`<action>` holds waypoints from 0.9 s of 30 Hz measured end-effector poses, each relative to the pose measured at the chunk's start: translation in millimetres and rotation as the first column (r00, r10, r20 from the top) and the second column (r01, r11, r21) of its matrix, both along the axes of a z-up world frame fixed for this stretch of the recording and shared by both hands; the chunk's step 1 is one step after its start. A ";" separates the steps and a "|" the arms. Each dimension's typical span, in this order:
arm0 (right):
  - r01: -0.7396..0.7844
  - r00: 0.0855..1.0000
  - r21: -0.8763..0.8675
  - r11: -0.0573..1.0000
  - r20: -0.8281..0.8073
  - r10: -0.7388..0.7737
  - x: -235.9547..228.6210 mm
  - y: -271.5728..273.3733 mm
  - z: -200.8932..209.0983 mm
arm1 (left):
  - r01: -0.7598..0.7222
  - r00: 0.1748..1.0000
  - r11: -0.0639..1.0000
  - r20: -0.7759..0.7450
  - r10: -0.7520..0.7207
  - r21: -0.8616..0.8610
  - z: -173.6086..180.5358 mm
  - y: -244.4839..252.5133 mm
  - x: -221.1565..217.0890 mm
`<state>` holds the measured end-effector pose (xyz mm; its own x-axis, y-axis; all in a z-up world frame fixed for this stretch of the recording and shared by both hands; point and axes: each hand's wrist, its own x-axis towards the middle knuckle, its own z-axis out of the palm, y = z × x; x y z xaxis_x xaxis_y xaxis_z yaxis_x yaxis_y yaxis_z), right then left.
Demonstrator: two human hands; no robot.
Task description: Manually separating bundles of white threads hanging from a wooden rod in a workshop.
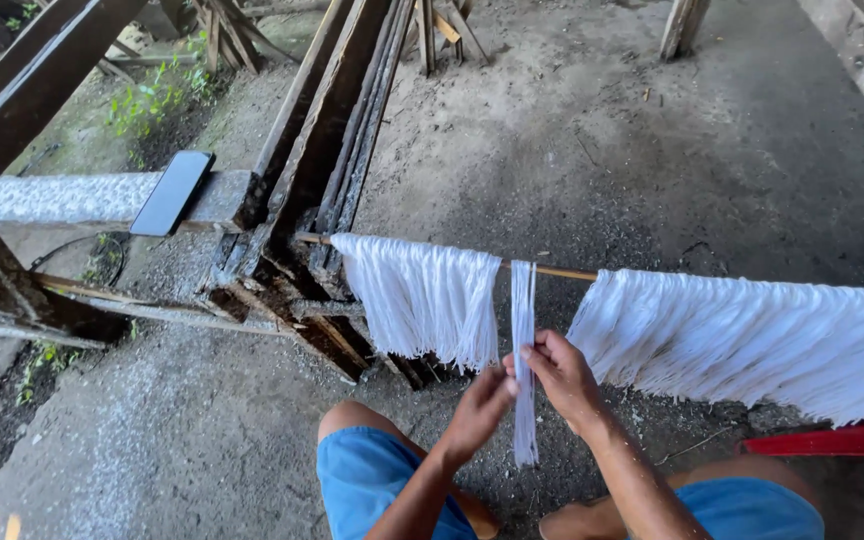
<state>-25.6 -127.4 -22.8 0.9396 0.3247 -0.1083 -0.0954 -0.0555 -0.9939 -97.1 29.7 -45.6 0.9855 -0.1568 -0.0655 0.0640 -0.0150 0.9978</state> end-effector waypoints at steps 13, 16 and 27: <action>0.162 0.986 0.028 0.986 0.021 -0.162 -7.3 -36.8 -5.3 | -0.072 0.996 0.764 -0.013 0.083 -0.641 4.3 2.5 28.4; 0.196 0.980 -0.053 0.979 -0.008 -0.197 -6.9 -30.3 -6.7 | -0.071 0.997 0.845 -0.068 0.041 -0.530 2.4 7.3 12.1; 0.036 0.999 0.184 0.982 -0.047 -0.028 -17.1 -3.6 1.8 | -0.110 0.994 0.893 -0.023 0.111 -0.437 1.8 7.8 0.2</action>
